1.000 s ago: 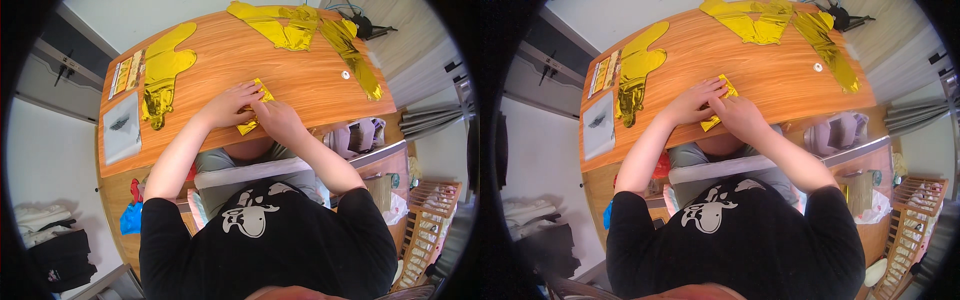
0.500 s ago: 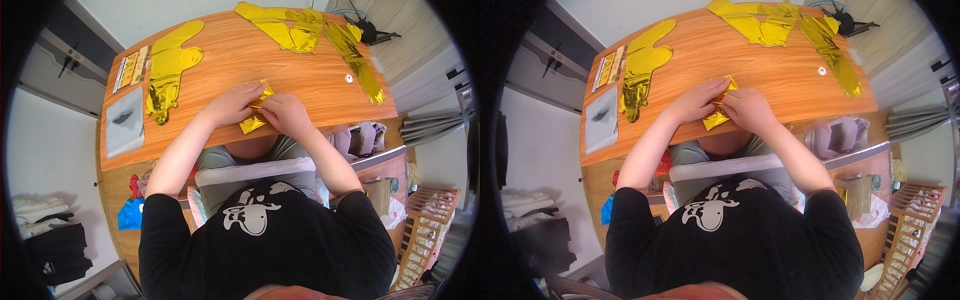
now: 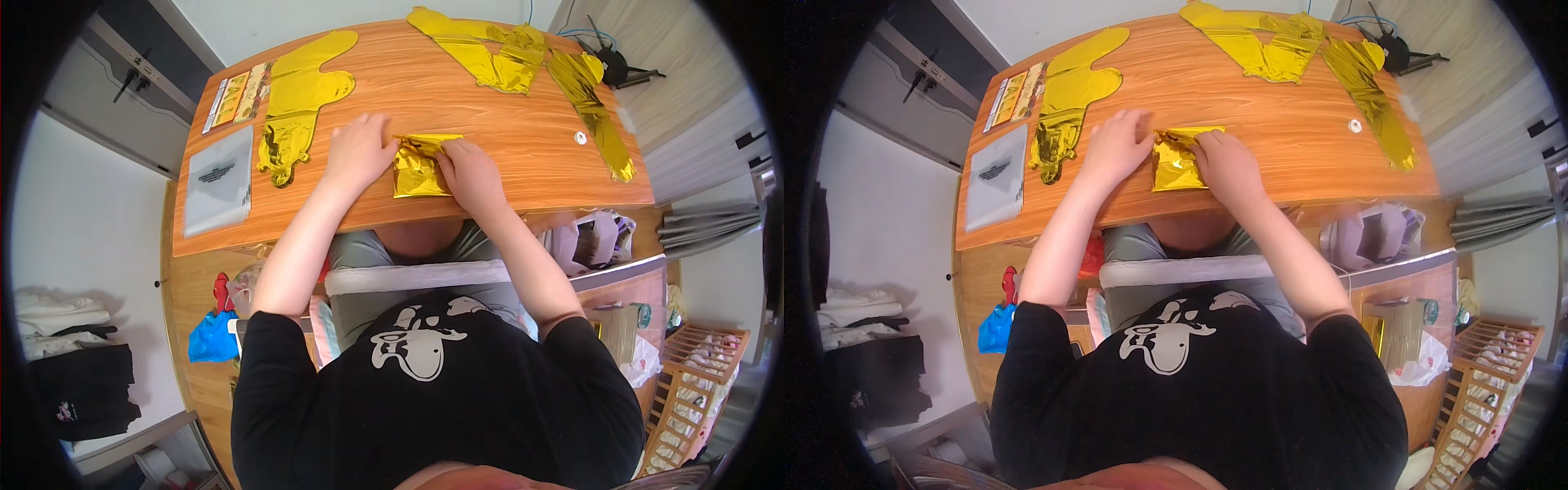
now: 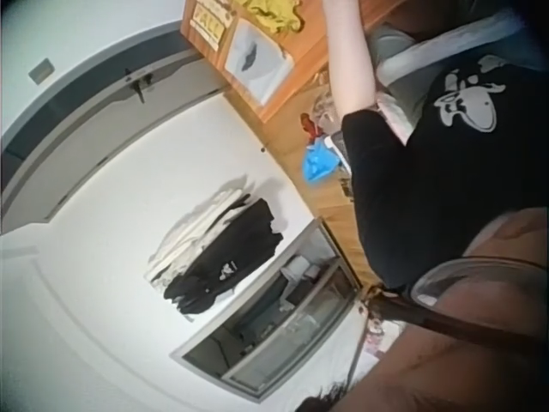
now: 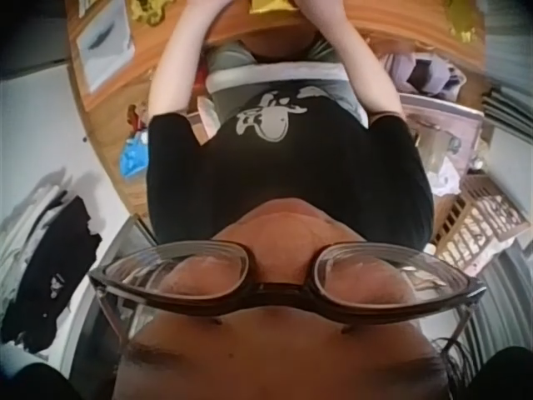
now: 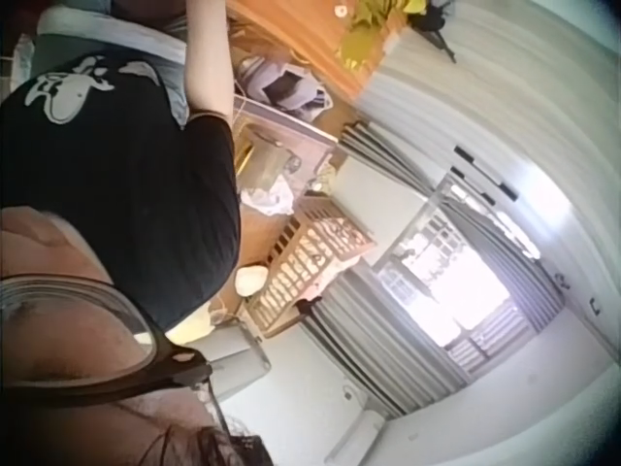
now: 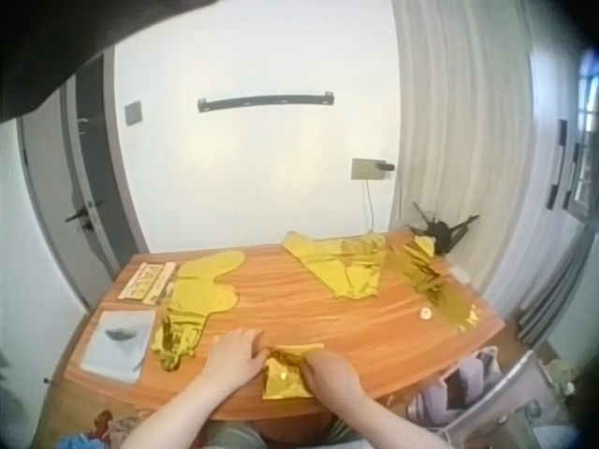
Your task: Folding deflated foil balloons and placing them into plastic packaging sleeves with cardboard backings.
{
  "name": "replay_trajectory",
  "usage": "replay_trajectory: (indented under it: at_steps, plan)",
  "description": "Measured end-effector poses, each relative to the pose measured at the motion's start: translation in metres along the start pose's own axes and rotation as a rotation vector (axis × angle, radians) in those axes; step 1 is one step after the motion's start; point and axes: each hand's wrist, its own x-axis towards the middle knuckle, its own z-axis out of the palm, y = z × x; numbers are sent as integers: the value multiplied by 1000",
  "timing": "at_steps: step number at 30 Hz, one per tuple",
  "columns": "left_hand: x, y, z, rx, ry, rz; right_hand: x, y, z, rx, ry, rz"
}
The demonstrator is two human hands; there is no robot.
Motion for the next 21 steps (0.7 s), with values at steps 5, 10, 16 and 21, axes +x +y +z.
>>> replay_trajectory:
  at_steps: [5,10,16,21]
  plan:
    - [-22,-1,33,-304,130,-92,9,-6,8,67,66,180]
    - [-11,2,46,-394,207,-219,10,-5,7,72,6,276]
    - [-2,2,51,-467,199,-237,10,-1,7,106,13,282]
    - [-3,7,58,-565,247,-268,9,-2,5,131,11,276]
